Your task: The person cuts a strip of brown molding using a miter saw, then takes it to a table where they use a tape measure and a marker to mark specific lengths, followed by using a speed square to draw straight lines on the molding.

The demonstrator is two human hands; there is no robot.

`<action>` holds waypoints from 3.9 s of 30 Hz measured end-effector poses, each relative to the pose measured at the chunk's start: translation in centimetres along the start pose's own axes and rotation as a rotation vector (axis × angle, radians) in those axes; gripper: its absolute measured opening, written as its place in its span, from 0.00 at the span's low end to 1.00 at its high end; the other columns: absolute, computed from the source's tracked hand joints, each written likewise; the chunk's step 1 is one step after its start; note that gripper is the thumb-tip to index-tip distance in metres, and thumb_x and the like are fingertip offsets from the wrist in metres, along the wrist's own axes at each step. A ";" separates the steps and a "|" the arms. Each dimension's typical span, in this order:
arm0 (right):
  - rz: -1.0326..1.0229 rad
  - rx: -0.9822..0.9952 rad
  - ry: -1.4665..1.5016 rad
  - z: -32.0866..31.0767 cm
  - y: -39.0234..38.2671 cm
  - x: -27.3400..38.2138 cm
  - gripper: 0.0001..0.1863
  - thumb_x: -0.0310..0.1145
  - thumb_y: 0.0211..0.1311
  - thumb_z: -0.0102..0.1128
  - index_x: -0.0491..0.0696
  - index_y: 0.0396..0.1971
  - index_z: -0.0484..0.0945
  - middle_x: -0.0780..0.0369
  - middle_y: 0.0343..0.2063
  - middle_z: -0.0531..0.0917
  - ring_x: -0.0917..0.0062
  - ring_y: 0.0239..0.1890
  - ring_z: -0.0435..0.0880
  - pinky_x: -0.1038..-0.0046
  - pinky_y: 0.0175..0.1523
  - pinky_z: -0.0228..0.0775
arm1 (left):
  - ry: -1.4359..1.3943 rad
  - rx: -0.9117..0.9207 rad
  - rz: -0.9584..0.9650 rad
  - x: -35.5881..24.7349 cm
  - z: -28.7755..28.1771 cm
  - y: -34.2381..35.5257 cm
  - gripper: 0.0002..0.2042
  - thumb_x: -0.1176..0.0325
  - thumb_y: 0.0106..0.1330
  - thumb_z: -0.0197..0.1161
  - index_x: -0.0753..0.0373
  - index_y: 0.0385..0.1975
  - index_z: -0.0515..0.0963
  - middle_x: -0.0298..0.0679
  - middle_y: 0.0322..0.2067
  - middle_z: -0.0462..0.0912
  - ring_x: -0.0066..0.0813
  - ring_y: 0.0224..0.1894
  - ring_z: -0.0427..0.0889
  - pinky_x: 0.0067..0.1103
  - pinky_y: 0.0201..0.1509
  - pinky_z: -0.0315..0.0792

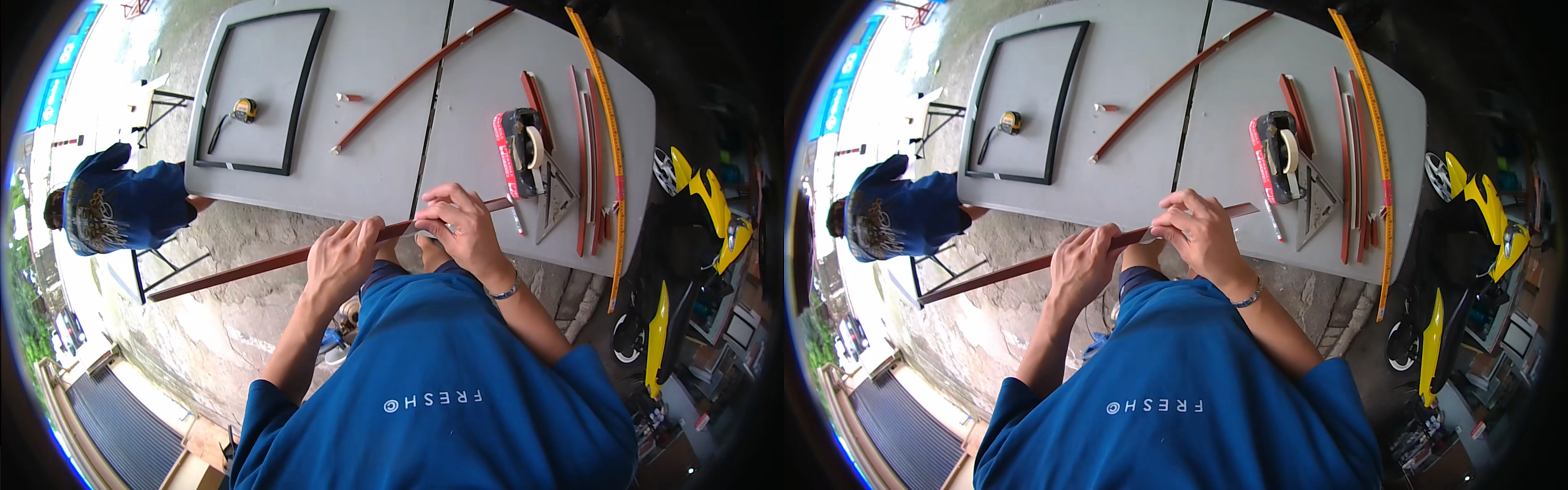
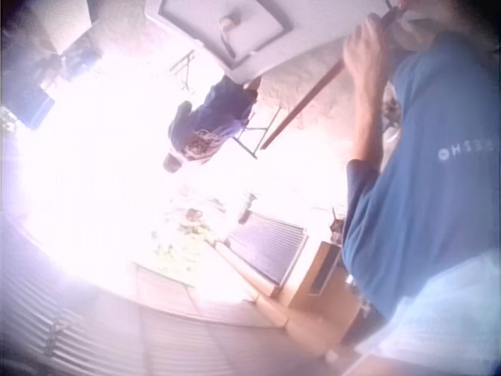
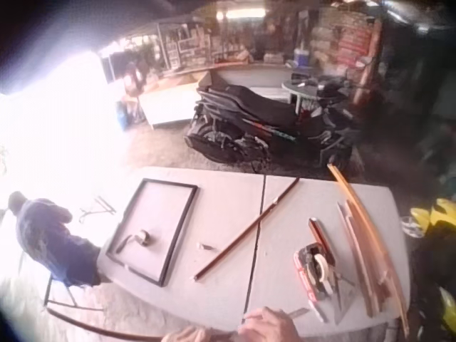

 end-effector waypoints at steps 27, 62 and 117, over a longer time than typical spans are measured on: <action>0.021 0.025 -0.578 1.3 4.5 11.1 0.15 0.44 0.56 0.71 0.50 0.36 0.80 0.67 0.30 0.84 0.73 0.38 0.82 0.69 0.52 0.67 | -0.366 0.061 0.095 6.1 -8.2 0.6 0.13 0.66 0.64 0.71 0.60 0.42 0.74 0.42 0.32 0.89 0.42 0.28 0.87 0.31 0.31 0.78; 0.696 -0.834 -0.219 -17.2 -13.3 -0.6 0.09 0.29 0.73 0.55 0.47 0.47 0.82 0.65 0.30 0.82 0.84 0.29 0.78 0.82 0.37 0.70 | 0.040 0.262 0.219 10.3 21.0 4.0 0.16 0.64 0.60 0.71 0.58 0.46 0.77 0.39 0.43 0.79 0.42 0.52 0.78 0.37 0.53 0.71; 0.853 -0.440 0.342 11.1 -0.3 -0.4 0.13 0.35 0.80 0.50 0.43 0.50 0.78 0.60 0.30 0.86 0.80 0.33 0.86 0.77 0.41 0.80 | -0.499 -0.560 -0.581 49.8 4.7 8.3 0.23 0.59 0.64 0.75 0.67 0.48 0.73 0.48 0.45 0.83 0.41 0.46 0.86 0.33 0.50 0.80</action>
Point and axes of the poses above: each hand's wrist, its own y-axis towards the middle knuckle, its own z-axis out of the palm, x = y × z, the point moved 3 cm from there along y, towards the middle knuckle
